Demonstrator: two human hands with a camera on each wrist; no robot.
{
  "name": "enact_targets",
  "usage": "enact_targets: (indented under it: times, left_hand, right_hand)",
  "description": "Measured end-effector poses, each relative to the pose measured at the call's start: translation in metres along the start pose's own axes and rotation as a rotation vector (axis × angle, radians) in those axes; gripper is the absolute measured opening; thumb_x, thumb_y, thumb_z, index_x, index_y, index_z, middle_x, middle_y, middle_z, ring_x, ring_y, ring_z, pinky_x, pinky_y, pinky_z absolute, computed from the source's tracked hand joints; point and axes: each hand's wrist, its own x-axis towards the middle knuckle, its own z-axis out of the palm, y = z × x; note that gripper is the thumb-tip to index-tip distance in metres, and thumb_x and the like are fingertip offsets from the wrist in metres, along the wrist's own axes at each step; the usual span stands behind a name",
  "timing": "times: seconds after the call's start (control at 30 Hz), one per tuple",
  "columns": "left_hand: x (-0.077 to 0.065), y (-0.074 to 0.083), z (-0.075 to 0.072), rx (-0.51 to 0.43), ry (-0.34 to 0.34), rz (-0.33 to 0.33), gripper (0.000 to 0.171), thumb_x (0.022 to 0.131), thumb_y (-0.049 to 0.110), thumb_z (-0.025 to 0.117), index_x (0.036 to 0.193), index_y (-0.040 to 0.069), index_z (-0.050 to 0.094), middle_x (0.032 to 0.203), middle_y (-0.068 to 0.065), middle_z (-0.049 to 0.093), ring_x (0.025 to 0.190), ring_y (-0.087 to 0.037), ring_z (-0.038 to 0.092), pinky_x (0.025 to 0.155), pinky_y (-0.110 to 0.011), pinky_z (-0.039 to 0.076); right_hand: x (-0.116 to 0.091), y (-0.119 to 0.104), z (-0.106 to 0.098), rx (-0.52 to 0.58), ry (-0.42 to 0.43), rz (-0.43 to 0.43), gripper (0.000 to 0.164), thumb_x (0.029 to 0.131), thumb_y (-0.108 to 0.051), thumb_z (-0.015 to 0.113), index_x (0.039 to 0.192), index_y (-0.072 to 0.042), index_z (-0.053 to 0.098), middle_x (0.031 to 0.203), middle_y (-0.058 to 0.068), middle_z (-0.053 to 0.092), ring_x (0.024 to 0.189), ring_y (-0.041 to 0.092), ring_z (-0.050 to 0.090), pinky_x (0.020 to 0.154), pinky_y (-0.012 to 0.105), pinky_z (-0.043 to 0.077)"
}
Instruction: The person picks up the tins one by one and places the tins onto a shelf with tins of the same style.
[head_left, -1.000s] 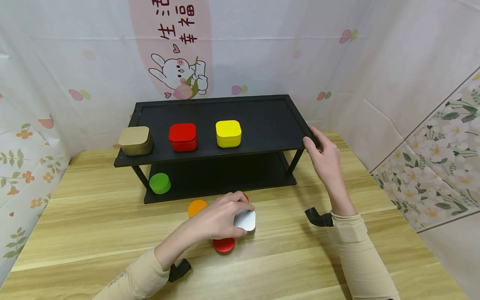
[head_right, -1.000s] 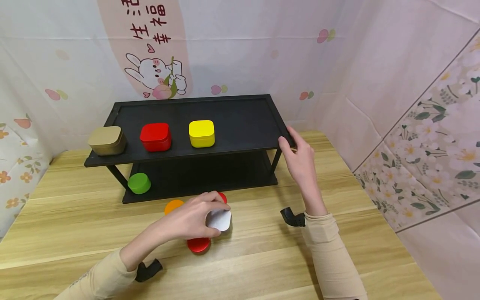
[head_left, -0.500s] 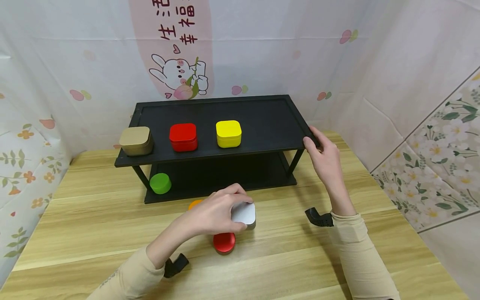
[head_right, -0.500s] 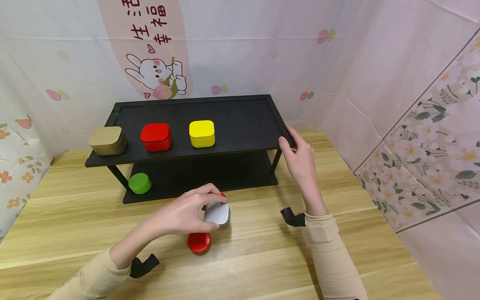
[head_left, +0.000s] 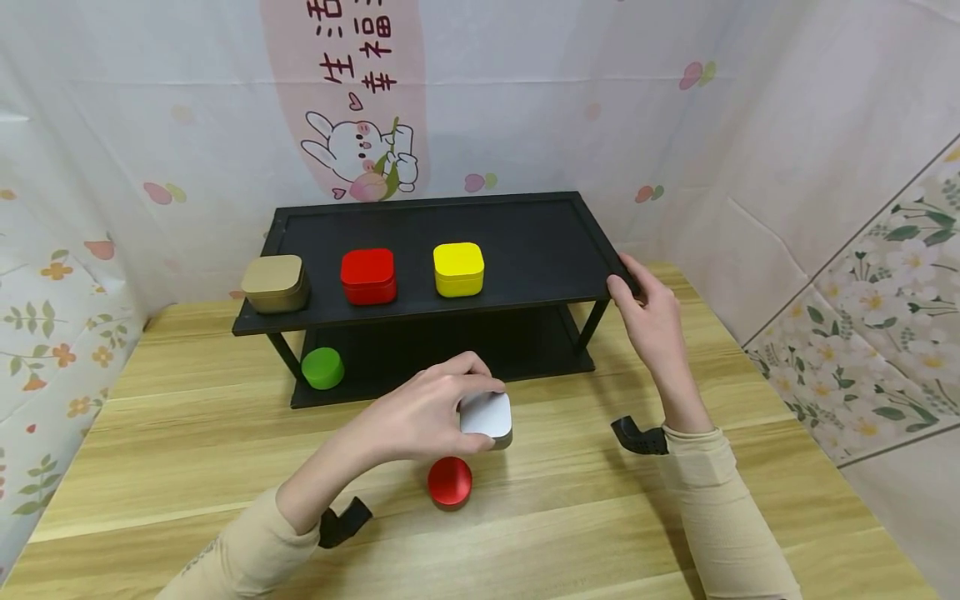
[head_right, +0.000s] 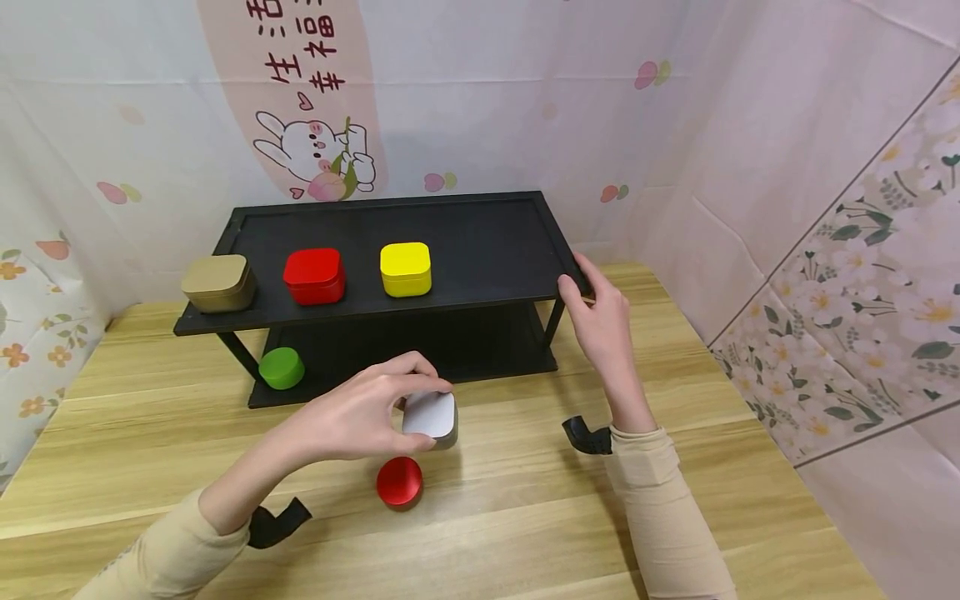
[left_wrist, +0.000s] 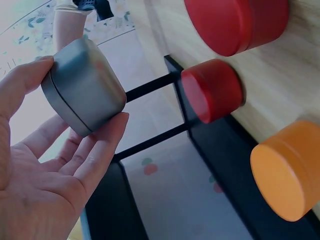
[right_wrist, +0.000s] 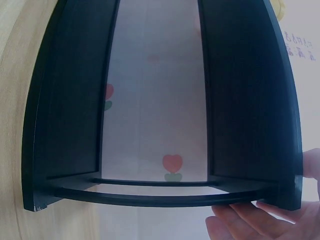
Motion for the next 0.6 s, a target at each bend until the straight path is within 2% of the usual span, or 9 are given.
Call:
enact_targets:
  times: [0.13,0.33,0.6]
  left_hand:
    - [0.000,0.004,-0.005,0.013,0.007,0.020,0.046,0.081,0.024,0.083,0.125,0.015,0.073,0.120,0.000,0.061,0.101,-0.015,0.062,0.082,-0.021,0.055]
    - [0.002,0.008,-0.011,0.033,0.022,0.045,0.046,0.080,0.025,0.084,0.124,0.015,0.073,0.120,0.000,0.062,0.102,-0.016,0.062,0.083,-0.021,0.056]
    - [0.012,0.017,-0.025,0.076,0.025,0.085,0.046,0.081,0.027,0.083,0.125,0.016,0.073,0.121,0.000,0.062,0.103,-0.016,0.061,0.082,-0.021,0.055]
  right_hand:
    - [-0.001,0.000,0.000,0.000,-0.001,0.006,0.056,0.105,-0.051,0.049,0.156,-0.028,0.045,0.154,0.011,0.054,0.120,0.035,0.067,0.085,0.020,0.044]
    - [-0.001,-0.001,0.000,0.001,0.000,0.009,0.059,0.105,-0.051,0.049,0.157,-0.025,0.045,0.155,0.012,0.054,0.120,0.036,0.066,0.084,0.021,0.044]
    - [0.001,0.000,0.000,-0.016,0.002,0.020,0.058,0.104,-0.052,0.048,0.156,-0.027,0.045,0.155,0.012,0.053,0.124,0.037,0.066,0.087,0.023,0.046]
